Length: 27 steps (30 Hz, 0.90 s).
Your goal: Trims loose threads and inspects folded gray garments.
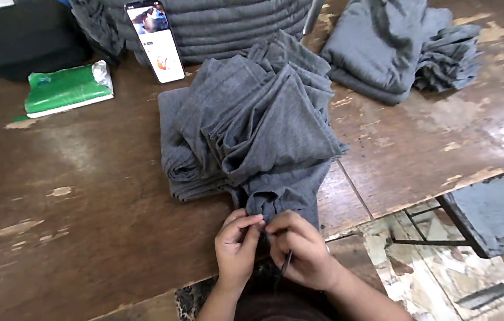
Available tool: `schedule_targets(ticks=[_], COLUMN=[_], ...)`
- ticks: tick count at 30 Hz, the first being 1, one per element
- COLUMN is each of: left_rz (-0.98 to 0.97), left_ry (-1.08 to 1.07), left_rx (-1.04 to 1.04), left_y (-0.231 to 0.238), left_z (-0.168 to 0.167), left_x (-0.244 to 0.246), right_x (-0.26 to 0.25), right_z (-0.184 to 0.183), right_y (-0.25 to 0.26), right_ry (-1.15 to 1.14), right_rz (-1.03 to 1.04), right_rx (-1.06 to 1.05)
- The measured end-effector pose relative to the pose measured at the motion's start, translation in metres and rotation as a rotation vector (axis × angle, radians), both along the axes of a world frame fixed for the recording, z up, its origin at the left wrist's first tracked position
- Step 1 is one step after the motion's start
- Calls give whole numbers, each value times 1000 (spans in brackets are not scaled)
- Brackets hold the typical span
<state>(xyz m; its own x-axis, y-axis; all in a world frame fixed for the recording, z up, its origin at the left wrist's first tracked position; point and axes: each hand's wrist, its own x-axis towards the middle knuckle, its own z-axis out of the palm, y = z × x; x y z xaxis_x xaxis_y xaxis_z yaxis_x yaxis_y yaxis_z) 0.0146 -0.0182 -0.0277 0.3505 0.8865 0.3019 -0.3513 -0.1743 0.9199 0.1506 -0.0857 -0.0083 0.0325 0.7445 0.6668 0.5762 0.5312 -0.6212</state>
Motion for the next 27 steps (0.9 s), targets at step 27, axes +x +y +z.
schedule_targets(ticks=[27], left_rz=[-124], left_ry=[-248], left_rx=[-172], left_y=[3], left_z=[-3], left_x=[-13], right_x=[11], right_z=[-12], right_y=[6], right_ry=[-291], right_rz=[-278], right_rx=[-319])
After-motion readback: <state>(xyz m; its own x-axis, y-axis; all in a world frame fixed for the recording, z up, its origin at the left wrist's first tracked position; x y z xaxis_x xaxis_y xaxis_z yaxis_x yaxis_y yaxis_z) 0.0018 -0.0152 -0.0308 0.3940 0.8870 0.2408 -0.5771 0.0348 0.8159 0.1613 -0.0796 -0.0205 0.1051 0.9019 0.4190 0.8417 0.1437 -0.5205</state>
